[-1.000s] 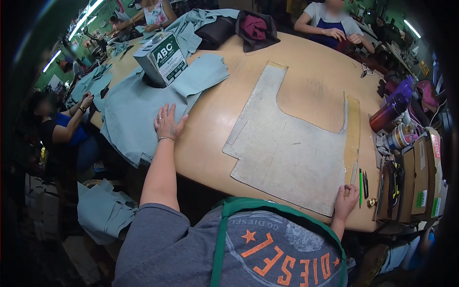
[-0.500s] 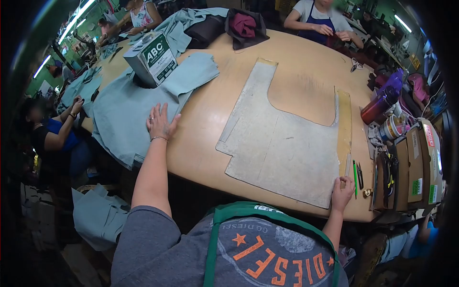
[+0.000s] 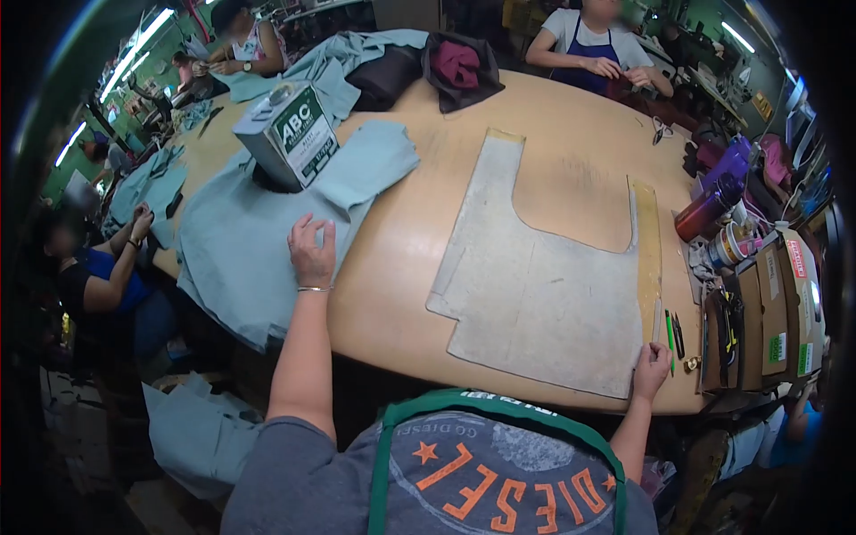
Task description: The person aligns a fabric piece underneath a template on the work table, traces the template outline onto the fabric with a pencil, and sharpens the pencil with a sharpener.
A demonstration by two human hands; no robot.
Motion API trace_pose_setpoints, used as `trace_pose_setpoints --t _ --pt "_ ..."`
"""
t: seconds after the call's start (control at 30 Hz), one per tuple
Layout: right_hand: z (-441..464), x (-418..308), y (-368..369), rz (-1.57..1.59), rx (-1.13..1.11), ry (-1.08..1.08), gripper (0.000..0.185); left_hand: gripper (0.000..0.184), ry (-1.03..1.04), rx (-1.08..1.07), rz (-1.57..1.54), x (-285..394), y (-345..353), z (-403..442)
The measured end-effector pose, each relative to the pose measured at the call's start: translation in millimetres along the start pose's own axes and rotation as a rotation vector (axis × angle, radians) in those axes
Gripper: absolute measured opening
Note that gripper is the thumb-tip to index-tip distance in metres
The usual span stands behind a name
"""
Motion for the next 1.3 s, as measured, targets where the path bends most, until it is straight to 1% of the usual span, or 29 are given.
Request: trace_pose_setpoints --t 0.1,0.17,0.27,0.37,0.43,0.5,0.67,0.77,0.87,0.97,1.07,1.27,1.3 --pt "-4.8 2.0 0.5 -0.036 -0.014 0.018 0.012 0.016 0.224 -0.057 -0.138 45.8 13.8 47.1" --pt "-2.3 2.8 1.2 -0.047 -0.002 0.029 0.012 0.02 0.227 -0.333 -0.083 56.3 49.0 67.7" --pt "-2.5 7.1 1.5 -0.054 0.033 0.053 0.012 0.023 0.165 -0.615 0.219 79.7 79.8 78.9" --pt "-2.8 8.4 -0.2 -0.078 0.052 0.054 0.012 0.026 0.206 -0.666 0.435 73.0 108.7 70.2" --pt "-0.9 6.8 -0.6 -0.105 0.056 0.056 0.012 0.023 0.21 -0.645 0.481 65.6 132.4 69.1" --pt "-2.4 10.5 0.1 -0.126 0.053 0.051 0.012 0.021 0.234 -0.656 0.515 59.8 141.1 65.6" --pt "-3.2 14.0 0.8 -0.141 0.081 0.071 0.013 0.017 0.387 -0.721 0.529 58.2 151.0 67.0" --pt "-3.9 15.2 1.0 -0.131 0.09 0.078 0.013 0.017 0.449 -0.724 0.66 57.4 168.8 56.0" --pt "-5.2 13.4 3.0 -0.147 0.1 0.08 0.013 0.018 0.434 -0.748 0.75 68.2 169.5 60.3" --pt "-8.1 11.5 -1.7 -0.156 0.113 0.092 0.013 0.019 0.382 -0.835 0.678 68.5 170.9 64.5" --pt "-7.2 4.9 -1.6 -0.162 0.136 0.087 0.012 0.02 0.322 -0.851 0.661 57.6 183.5 64.9" --pt "-8.8 9.2 -0.9 -0.183 0.156 0.064 0.011 0.021 0.167 -0.859 0.512 69.8 160.4 72.1" --pt "-8.7 7.8 -1.0 -0.17 0.148 0.094 0.011 0.023 0.166 -0.863 0.518 69.0 161.8 71.1"
Point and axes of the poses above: each hand's wrist, its own z-axis towards the middle knuckle, its own y-axis out of the palm, x = y × z, the point moved 3 cm from there along z, towards the middle knuckle, and after that the axes turned 6 degrees about x, right-handed, at the moved point
